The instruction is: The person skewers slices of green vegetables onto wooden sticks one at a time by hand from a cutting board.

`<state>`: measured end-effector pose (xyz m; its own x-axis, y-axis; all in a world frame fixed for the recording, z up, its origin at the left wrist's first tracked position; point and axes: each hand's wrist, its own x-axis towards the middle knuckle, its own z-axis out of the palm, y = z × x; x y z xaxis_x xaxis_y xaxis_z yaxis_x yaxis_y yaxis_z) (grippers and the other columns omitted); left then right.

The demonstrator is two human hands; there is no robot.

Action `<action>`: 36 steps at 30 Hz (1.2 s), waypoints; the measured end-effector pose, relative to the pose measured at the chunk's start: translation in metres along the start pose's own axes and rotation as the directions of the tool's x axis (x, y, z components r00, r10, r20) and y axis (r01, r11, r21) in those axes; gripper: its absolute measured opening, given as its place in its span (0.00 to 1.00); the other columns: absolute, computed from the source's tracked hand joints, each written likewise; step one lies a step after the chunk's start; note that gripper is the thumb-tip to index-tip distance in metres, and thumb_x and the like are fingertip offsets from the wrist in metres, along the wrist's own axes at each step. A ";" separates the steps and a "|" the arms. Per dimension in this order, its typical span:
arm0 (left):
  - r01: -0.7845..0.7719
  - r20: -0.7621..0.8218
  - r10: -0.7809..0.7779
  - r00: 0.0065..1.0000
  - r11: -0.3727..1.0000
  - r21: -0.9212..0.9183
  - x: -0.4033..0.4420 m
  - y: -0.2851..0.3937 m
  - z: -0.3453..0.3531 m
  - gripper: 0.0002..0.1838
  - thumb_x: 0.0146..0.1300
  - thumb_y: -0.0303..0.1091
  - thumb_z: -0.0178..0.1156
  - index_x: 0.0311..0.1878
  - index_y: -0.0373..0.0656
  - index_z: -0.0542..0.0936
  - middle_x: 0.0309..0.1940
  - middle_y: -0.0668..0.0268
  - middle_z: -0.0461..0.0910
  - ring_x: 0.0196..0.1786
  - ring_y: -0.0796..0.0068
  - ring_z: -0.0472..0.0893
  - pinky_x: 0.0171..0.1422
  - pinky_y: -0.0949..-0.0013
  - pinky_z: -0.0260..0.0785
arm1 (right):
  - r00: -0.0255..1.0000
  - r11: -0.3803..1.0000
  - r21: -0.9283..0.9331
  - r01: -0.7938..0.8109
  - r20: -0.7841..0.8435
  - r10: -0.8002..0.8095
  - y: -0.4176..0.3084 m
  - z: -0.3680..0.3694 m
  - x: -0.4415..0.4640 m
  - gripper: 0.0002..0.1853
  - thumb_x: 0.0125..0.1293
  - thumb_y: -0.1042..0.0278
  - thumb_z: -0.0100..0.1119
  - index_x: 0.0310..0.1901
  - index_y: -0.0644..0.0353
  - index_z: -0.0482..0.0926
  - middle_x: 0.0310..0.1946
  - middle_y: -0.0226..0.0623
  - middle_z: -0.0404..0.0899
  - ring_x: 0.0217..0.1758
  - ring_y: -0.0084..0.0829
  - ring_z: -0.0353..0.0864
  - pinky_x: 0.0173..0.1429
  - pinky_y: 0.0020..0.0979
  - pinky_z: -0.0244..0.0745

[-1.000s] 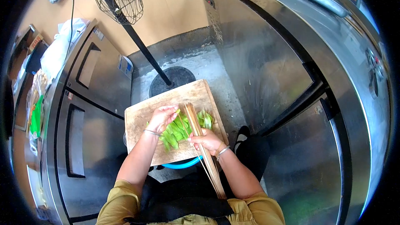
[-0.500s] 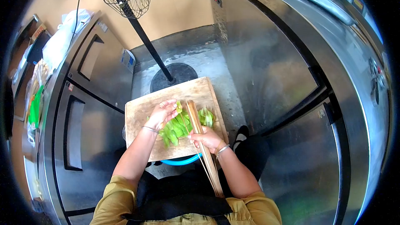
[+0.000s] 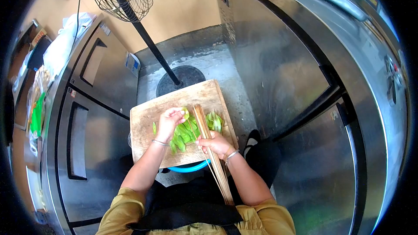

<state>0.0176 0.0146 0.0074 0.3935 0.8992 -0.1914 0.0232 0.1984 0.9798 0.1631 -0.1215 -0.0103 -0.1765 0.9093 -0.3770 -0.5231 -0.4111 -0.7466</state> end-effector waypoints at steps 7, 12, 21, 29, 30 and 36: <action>-0.112 0.003 0.112 0.994 0.993 -0.025 -0.003 -0.001 0.004 0.05 0.58 0.23 0.55 0.38 0.41 0.75 0.30 0.71 0.77 0.32 0.84 0.76 0.36 0.80 0.72 | 1.000 1.000 0.000 0.003 0.000 -0.003 -0.002 0.002 -0.001 0.07 0.53 0.74 0.60 0.30 0.59 0.71 0.18 0.27 0.70 0.17 0.18 0.68 0.20 0.19 0.63; -0.082 0.049 0.084 0.995 0.996 -0.037 -0.008 -0.005 0.004 0.04 0.58 0.24 0.56 0.36 0.42 0.74 0.28 0.71 0.76 0.30 0.84 0.75 0.35 0.79 0.71 | 1.000 1.000 -0.005 0.014 -0.006 -0.014 -0.001 0.002 -0.001 0.07 0.53 0.74 0.60 0.30 0.59 0.71 0.18 0.27 0.70 0.16 0.18 0.68 0.20 0.20 0.63; 0.033 0.038 -0.031 0.999 0.997 -0.070 -0.022 -0.010 0.009 0.04 0.57 0.25 0.57 0.35 0.40 0.74 0.29 0.68 0.77 0.28 0.82 0.75 0.34 0.80 0.72 | 0.999 0.999 -0.004 0.032 -0.037 -0.032 0.002 0.002 0.000 0.06 0.53 0.76 0.59 0.31 0.62 0.71 0.20 0.29 0.71 0.17 0.18 0.68 0.20 0.20 0.63; 0.176 -0.035 -0.180 0.983 0.979 -0.107 -0.014 -0.038 0.017 0.05 0.56 0.23 0.56 0.35 0.39 0.72 0.27 0.68 0.74 0.26 0.80 0.75 0.31 0.79 0.72 | 0.987 0.993 -0.046 0.109 -0.115 -0.114 0.001 0.008 -0.008 0.08 0.56 0.74 0.57 0.37 0.63 0.71 0.25 0.32 0.74 0.23 0.21 0.75 0.28 0.22 0.73; 0.181 -0.050 -0.188 0.981 0.975 -0.126 -0.014 -0.041 0.020 0.04 0.55 0.22 0.55 0.34 0.39 0.72 0.26 0.67 0.73 0.25 0.80 0.74 0.29 0.80 0.71 | 0.997 0.997 0.039 0.071 -0.036 -0.070 -0.003 0.007 -0.010 0.07 0.57 0.74 0.56 0.37 0.63 0.71 0.26 0.33 0.75 0.26 0.23 0.77 0.32 0.23 0.75; 0.175 -0.033 -0.174 0.984 0.984 0.022 -0.011 -0.049 0.025 0.06 0.55 0.23 0.56 0.37 0.38 0.72 0.28 0.66 0.74 0.24 0.80 0.74 0.27 0.80 0.70 | 0.996 0.975 0.217 -0.055 0.075 0.039 0.000 0.000 -0.004 0.05 0.59 0.75 0.54 0.38 0.62 0.73 0.32 0.42 0.78 0.33 0.28 0.80 0.41 0.28 0.78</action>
<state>0.0348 -0.0145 -0.0367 0.3528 0.8634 -0.3607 0.1117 0.3439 0.9323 0.1636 -0.1247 -0.0089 -0.2586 0.8948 -0.3638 -0.6815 -0.4360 -0.5878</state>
